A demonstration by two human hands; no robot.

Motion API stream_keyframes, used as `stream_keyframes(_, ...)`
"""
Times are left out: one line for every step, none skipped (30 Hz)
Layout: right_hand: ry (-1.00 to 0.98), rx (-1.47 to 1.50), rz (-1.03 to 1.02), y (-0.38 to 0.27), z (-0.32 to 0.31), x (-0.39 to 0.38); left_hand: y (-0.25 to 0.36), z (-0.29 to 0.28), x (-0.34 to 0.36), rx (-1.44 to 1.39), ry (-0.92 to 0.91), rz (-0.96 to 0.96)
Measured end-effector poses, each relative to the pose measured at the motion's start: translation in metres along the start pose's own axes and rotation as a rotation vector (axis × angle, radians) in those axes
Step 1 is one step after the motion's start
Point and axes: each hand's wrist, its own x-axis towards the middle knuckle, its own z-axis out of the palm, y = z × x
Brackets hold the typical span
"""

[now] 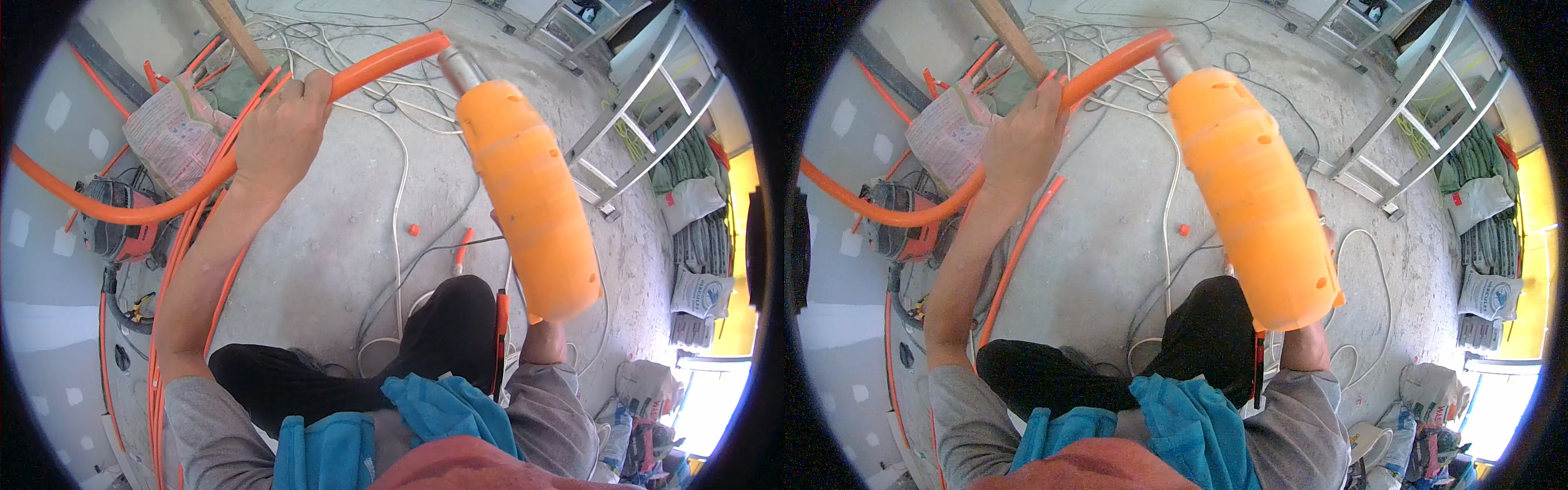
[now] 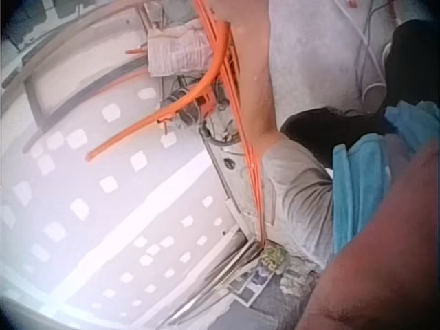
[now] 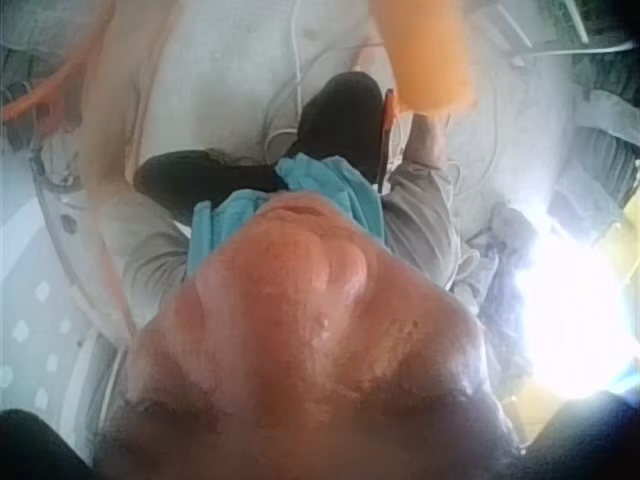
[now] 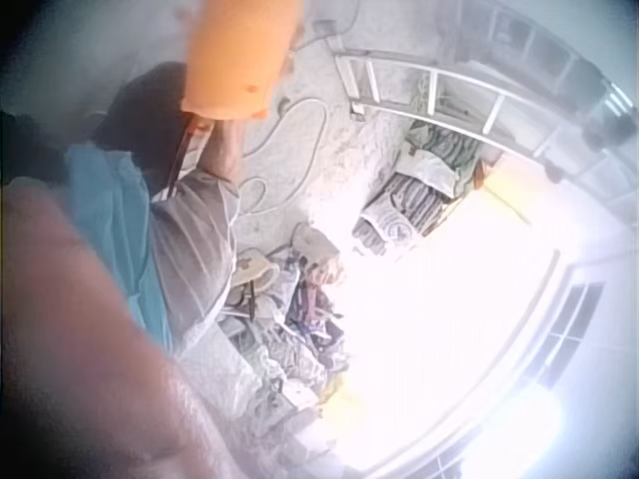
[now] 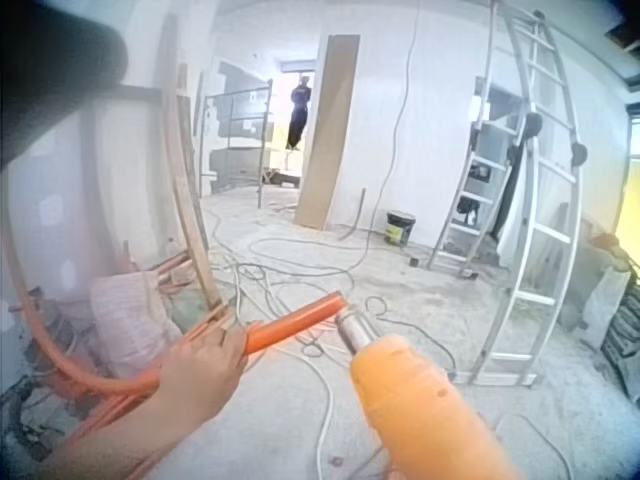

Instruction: The person bends a piece of orange conduit by heating it with a heat gun and then manually applying pressure until it retains a curved shape.

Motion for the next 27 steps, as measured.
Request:
stream_keyframes(0.026, -0.072, -0.068, -0.001, -0.002, 0.0, 0.0, 0.0, 0.0, 0.001, 0.003, 0.002)
stream_keyframes(0.037, -0.112, -0.102, 0.0, -0.006, 0.001, 0.001, 0.001, -0.001, 0.002, 0.006, 0.005)
stream_keyframes(0.053, -0.144, -0.138, 0.002, -0.008, 0.001, 0.0, 0.002, 0.0, 0.0, 0.008, 0.005)
stream_keyframes(0.024, 0.025, -0.091, 0.006, -0.012, 0.001, -0.002, 0.004, -0.001, 0.008, 0.022, 0.011)
stream_keyframes(0.008, 0.108, -0.067, 0.006, -0.012, 0.001, -0.003, 0.005, -0.001, 0.016, 0.036, 0.016)
stream_keyframes(-0.006, 0.197, -0.04, 0.007, -0.01, 0.001, -0.004, 0.006, -0.002, 0.017, 0.033, 0.018)
stream_keyframes(-0.012, 0.197, -0.036, 0.007, -0.005, 0.002, -0.005, 0.007, -0.003, 0.023, 0.046, 0.029)
stream_keyframes(-0.015, 0.187, -0.034, 0.008, -0.003, 0.001, -0.006, 0.008, -0.004, 0.029, 0.06, 0.04)
stream_keyframes(-0.009, 0.148, -0.047, 0.005, -0.001, 0.0, -0.005, 0.009, -0.003, 0.024, 0.061, 0.04)
stream_keyframes(-0.001, 0.105, -0.06, 0.003, 0.0, -0.001, -0.004, 0.01, -0.002, 0.044, 0.075, 0.042)
stream_keyframes(0.002, 0.062, -0.076, 0.001, 0.0, -0.002, -0.004, 0.011, -0.001, 0.064, 0.088, 0.044)
stream_keyframes(0.0, 0.038, -0.088, 0.002, 0.004, -0.002, -0.003, 0.011, -0.001, 0.067, 0.086, 0.044)
stream_keyframes(0.002, 0.019, -0.09, 0.003, 0.005, -0.002, -0.003, 0.011, -0.001, 0.064, 0.094, 0.048)
stream_keyframes(0.002, 0.005, -0.095, 0.004, 0.007, -0.002, -0.003, 0.011, -0.001, 0.061, 0.102, 0.051)
stream_keyframes(0.001, -0.009, -0.099, 0.005, 0.008, -0.001, -0.004, 0.012, -0.001, 0.064, 0.1, 0.051)
stream_keyframes(0.0, -0.019, -0.102, 0.005, 0.01, -0.001, -0.006, 0.013, -0.001, 0.073, 0.114, 0.061)
stream_keyframes(-0.002, -0.032, -0.107, 0.005, 0.011, -0.001, -0.007, 0.014, -0.002, 0.08, 0.129, 0.072)
stream_keyframes(-0.003, -0.046, -0.11, 0.005, 0.012, -0.001, -0.007, 0.015, -0.002, 0.08, 0.128, 0.072)
stream_keyframes(-0.003, -0.057, -0.114, 0.004, 0.013, -0.001, -0.007, 0.016, -0.001, 0.098, 0.129, 0.068)
stream_keyframes(-0.003, -0.068, -0.118, 0.004, 0.014, 0.0, -0.007, 0.017, -0.001, 0.116, 0.13, 0.064)
stream_keyframes(0.0, -0.076, -0.12, 0.003, 0.014, 0.0, -0.007, 0.017, 0.0, 0.113, 0.131, 0.065)
stream_keyframes(0.003, -0.085, -0.125, 0.001, 0.012, 0.001, -0.006, 0.017, 0.001, 0.115, 0.137, 0.068)
stream_keyframes(0.002, -0.083, -0.128, 0.003, 0.014, 0.002, -0.006, 0.017, 0.001, 0.125, 0.139, 0.071)
stream_keyframes(-0.003, -0.078, -0.13, 0.005, 0.016, 0.004, -0.008, 0.017, -0.001, 0.13, 0.134, 0.07)
stream_keyframes(-0.008, -0.081, -0.134, 0.007, 0.018, 0.006, -0.01, 0.018, -0.002, 0.137, 0.125, 0.07)
stream_keyframes(-0.011, -0.08, -0.14, 0.008, 0.02, 0.006, -0.012, 0.018, -0.004, 0.145, 0.117, 0.07)
stream_keyframes(-0.01, -0.089, -0.141, 0.008, 0.02, 0.007, -0.012, 0.019, -0.004, 0.142, 0.117, 0.07)
